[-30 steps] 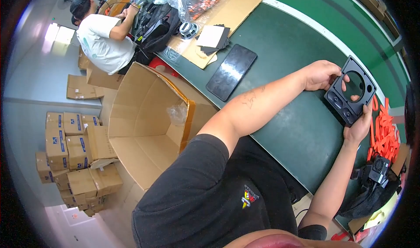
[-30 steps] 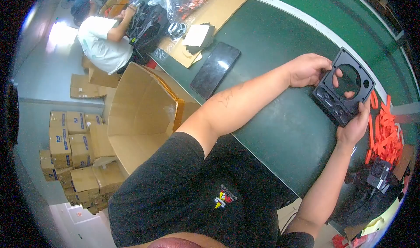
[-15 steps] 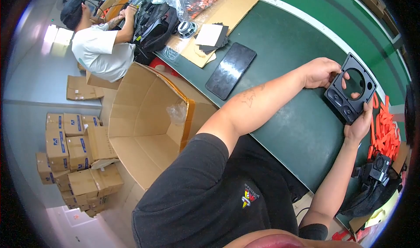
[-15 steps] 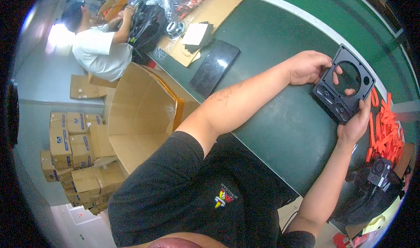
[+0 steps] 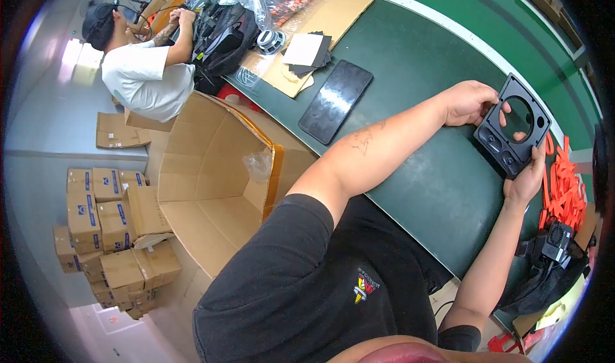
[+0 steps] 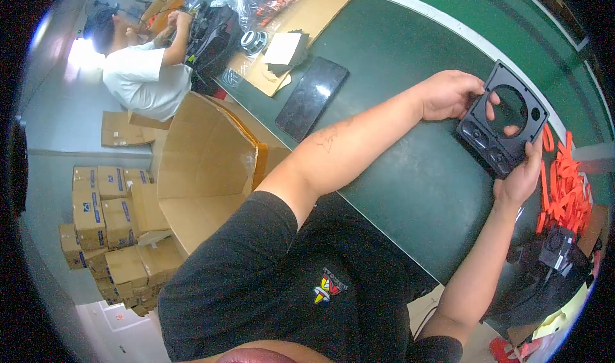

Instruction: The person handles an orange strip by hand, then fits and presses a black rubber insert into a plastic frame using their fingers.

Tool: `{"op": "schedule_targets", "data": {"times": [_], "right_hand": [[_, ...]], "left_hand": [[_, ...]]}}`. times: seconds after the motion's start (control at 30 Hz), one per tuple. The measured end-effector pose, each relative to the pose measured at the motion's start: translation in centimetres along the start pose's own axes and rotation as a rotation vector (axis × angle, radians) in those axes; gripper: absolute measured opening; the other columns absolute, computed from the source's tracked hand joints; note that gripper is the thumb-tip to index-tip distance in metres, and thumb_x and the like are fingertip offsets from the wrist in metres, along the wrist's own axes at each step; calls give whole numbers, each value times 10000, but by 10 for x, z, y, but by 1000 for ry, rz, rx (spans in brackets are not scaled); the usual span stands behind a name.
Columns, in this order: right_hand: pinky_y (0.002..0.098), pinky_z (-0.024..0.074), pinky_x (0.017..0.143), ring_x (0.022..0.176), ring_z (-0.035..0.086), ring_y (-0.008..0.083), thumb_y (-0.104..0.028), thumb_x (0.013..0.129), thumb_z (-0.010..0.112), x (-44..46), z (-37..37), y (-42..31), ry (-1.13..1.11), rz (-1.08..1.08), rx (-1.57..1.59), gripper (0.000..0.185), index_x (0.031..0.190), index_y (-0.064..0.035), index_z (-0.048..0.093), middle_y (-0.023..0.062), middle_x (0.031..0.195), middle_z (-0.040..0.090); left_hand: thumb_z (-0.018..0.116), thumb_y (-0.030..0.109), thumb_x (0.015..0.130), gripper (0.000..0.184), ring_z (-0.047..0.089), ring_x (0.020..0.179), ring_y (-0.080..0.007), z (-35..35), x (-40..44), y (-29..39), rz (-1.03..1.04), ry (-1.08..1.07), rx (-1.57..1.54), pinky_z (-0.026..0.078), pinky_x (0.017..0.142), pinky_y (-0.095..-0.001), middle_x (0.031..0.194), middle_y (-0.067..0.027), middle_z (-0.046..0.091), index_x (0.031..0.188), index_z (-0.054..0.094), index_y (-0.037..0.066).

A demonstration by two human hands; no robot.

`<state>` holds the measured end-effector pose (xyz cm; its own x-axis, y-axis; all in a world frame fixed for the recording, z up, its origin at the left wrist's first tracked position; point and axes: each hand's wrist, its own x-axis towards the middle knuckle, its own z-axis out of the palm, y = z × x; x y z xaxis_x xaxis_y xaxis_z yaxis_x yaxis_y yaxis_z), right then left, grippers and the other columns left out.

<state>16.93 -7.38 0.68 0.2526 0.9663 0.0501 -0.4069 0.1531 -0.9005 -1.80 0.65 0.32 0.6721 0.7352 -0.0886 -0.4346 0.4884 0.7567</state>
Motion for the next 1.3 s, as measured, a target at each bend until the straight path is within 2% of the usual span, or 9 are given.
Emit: {"op": "schedule_targets", "data": {"times": [0.63,0.67,0.73,0.77,0.8,0.83,0.87,0.93,1.3], "right_hand": [[338,507,800,851,618,231,-172,870,352,0,-3,-6,-62,44,47,474,1312,-4,389,143,952,616],[343,503,810,845,627,236,-172,844,383,-3,8,-12,-22,111,26,481,1294,-3,400,142,931,628],[344,466,806,846,606,223,-192,816,439,-3,5,-5,25,122,-57,332,985,23,626,127,923,630],[319,438,803,844,575,211,-216,822,445,2,-11,9,57,-11,-231,316,823,10,666,111,920,627],[308,428,795,841,553,202,-215,832,430,0,-10,7,95,-13,-221,321,844,1,668,99,912,620],[301,464,778,834,605,191,-135,807,425,4,-14,9,10,-73,-226,300,1035,4,561,111,912,638],[293,464,771,824,594,176,-112,801,409,6,-5,8,-59,-265,-165,368,1121,12,541,98,920,625],[254,465,741,795,585,135,-46,803,371,-3,2,3,-49,-159,96,544,1342,17,399,70,902,610],[239,477,710,749,565,98,-29,828,329,-3,3,-9,-41,-113,107,550,1377,-22,368,44,872,586]], "left_hand": [[389,124,901,314,627,866,-234,1,2,-4,31,-61,26,508,781,-364,940,-172,644,1061,592,-55],[407,142,906,322,615,916,-228,6,-10,3,301,-73,570,499,794,-343,973,-150,649,1100,595,-33],[424,207,916,379,590,991,-260,-5,1,-6,130,-135,419,457,869,-360,1074,-173,626,1192,543,-25],[421,242,920,420,575,1024,-268,4,-2,0,-4,-90,240,422,922,-384,1113,-200,605,1206,516,-51],[432,257,917,441,573,1012,-279,17,-6,2,-46,-52,115,414,927,-400,1095,-205,606,1199,512,-72],[450,206,910,405,593,928,-231,8,-3,0,-39,11,65,452,856,-352,1003,-153,625,1192,505,-79],[456,226,913,405,582,943,-235,9,-5,2,-26,45,103,442,869,-352,983,-148,626,1184,514,-69],[469,226,903,385,574,922,-226,0,-3,0,-1,-11,110,438,872,-348,972,-129,611,1164,516,-54],[384,212,935,356,584,876,-189,11,-3,3,-9,43,164,509,759,-309,975,-126,595,1171,493,-32]]}}
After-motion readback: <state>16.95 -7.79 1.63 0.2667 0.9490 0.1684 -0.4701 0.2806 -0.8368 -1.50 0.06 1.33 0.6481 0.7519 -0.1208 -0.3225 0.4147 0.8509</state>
